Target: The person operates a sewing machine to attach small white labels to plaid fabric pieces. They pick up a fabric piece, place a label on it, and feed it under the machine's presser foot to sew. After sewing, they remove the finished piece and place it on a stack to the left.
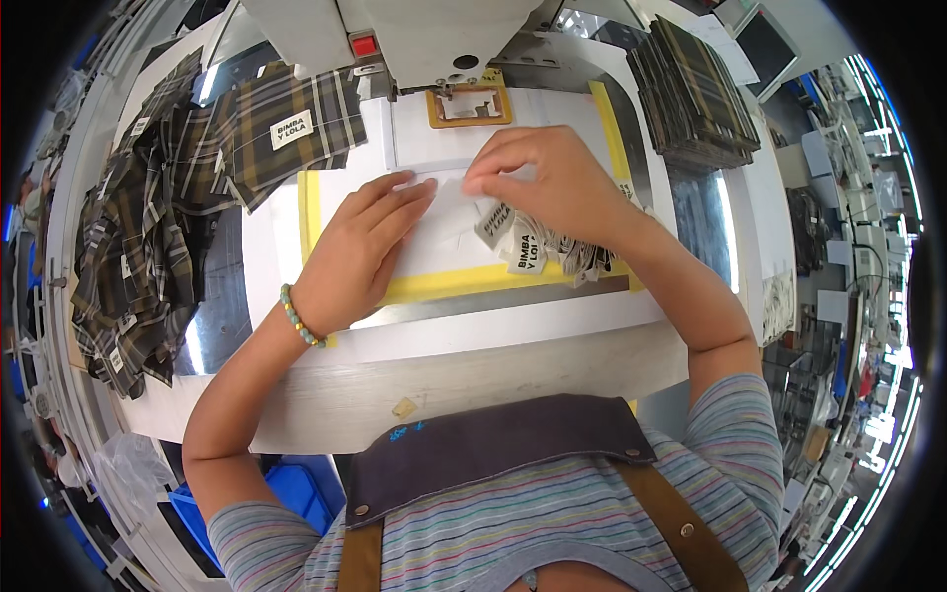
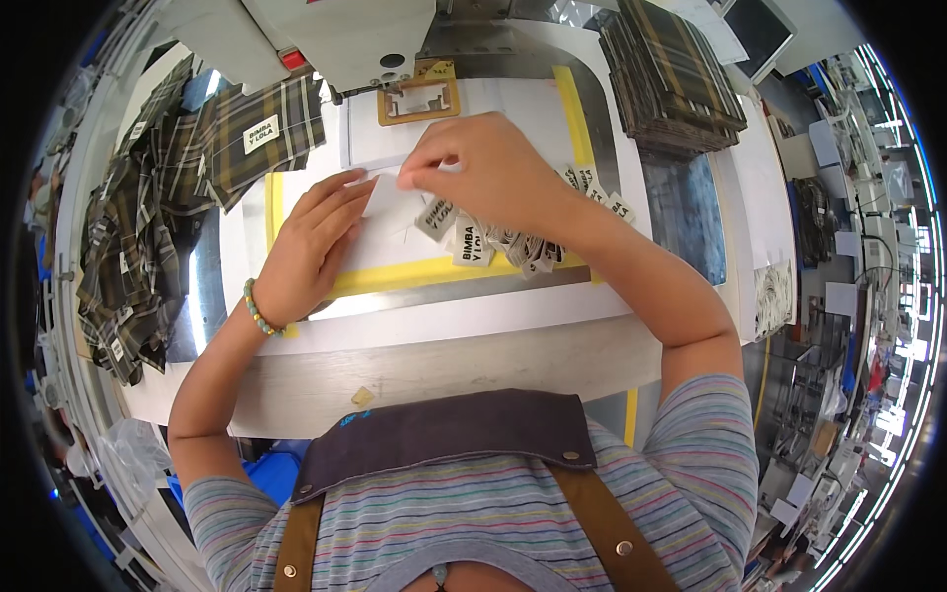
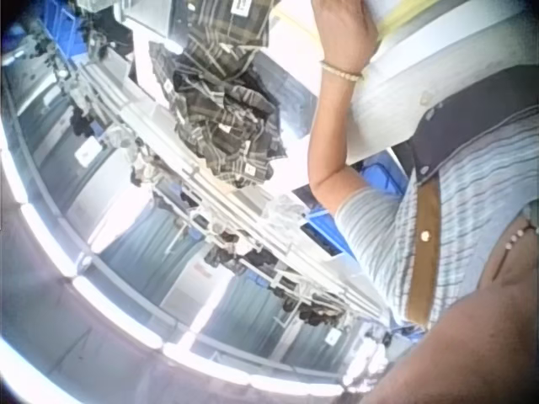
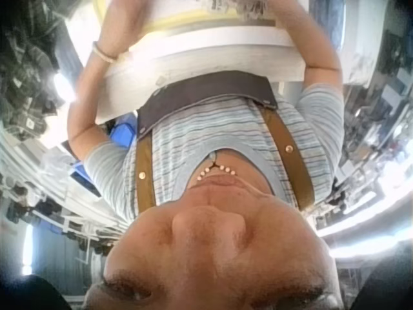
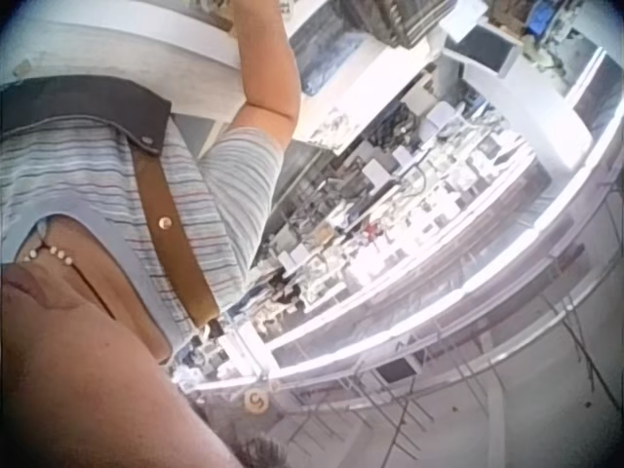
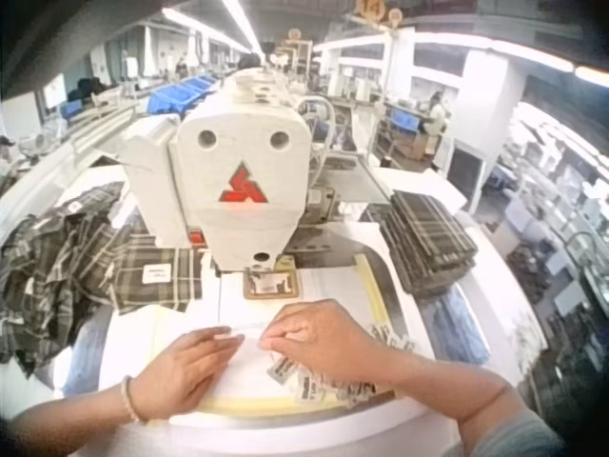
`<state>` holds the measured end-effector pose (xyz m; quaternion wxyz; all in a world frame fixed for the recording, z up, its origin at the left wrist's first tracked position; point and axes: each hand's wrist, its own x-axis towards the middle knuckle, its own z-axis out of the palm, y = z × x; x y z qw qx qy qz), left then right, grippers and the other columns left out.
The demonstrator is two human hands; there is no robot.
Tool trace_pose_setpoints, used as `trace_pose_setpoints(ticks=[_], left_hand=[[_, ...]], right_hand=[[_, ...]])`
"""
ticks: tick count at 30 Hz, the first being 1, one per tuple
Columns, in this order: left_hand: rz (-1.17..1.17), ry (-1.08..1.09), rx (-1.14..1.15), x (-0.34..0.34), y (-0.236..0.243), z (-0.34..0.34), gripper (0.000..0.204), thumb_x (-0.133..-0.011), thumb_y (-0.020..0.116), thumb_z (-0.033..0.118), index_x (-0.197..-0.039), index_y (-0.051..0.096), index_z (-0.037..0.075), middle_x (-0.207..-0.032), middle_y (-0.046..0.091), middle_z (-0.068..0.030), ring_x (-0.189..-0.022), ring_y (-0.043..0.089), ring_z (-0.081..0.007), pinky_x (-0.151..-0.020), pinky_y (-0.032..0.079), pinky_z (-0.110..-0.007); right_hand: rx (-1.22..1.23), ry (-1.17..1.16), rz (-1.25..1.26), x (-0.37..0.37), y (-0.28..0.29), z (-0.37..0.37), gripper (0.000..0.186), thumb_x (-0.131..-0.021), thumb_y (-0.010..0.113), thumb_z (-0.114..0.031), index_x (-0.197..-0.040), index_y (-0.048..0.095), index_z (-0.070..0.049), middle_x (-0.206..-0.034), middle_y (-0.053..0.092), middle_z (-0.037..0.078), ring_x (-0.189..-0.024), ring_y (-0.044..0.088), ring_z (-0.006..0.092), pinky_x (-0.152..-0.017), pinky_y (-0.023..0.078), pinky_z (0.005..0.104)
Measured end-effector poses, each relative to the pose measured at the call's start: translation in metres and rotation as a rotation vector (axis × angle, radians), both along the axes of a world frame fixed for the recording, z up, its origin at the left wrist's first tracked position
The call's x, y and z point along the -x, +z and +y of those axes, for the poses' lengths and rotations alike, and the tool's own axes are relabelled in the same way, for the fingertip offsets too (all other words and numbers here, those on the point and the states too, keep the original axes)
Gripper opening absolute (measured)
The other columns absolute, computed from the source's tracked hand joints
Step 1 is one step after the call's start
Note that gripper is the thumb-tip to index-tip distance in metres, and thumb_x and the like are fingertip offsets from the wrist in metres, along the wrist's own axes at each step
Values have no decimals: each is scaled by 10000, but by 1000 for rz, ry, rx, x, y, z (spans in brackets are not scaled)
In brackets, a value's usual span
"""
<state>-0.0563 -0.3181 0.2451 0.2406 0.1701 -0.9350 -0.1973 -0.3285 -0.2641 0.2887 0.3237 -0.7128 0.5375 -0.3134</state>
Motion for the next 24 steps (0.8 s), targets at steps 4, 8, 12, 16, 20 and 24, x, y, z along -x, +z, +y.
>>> trace_pose_setpoints(ticks=[4,8,12,16,20,24], left_hand=[[-24,-5,-3,0,2,5,447,-920,632,-74,-1364,647,-25,-1398,675,-172,-1335,592,-418,-1119,509,-490],[70,46,-73,7,10,2,396,-925,679,-33,-1321,680,-13,-1327,696,-178,-1246,635,-407,-1065,536,-463],[115,68,-81,13,22,-11,317,-929,734,16,-1244,716,-3,-1234,725,-171,-1139,682,-378,-984,567,-436],[118,75,-100,23,24,-20,332,-928,729,-1,-1260,733,1,-1258,742,-161,-1163,698,-350,-1008,561,-419],[101,36,15,35,24,-26,320,-924,760,29,-1242,734,2,-1258,748,-149,-1164,699,-343,-994,568,-417],[-8,19,100,36,11,-27,337,-920,777,60,-1249,724,11,-1322,738,-126,-1235,670,-355,-1045,539,-444]], right_hand=[[-118,-190,-129,18,0,-7,187,-983,795,-189,-1046,828,-16,-949,790,53,-868,688,114,-817,548,290],[-124,-248,-222,36,-4,-12,219,-953,820,-222,-1046,840,-25,-924,791,65,-831,691,126,-785,557,301],[-114,-437,184,40,29,-10,167,-952,832,-204,-996,837,-43,-938,770,2,-814,628,47,-735,519,256],[91,-443,328,60,29,-7,151,-885,844,-242,-918,841,-94,-941,781,71,-839,712,161,-698,569,345],[616,-380,784,71,1,-10,71,-865,800,-167,-848,805,-98,-909,743,70,-826,708,243,-696,574,378],[660,-86,930,51,-15,-12,34,-814,742,-133,-789,764,-131,-837,663,43,-824,661,263,-684,569,407]])
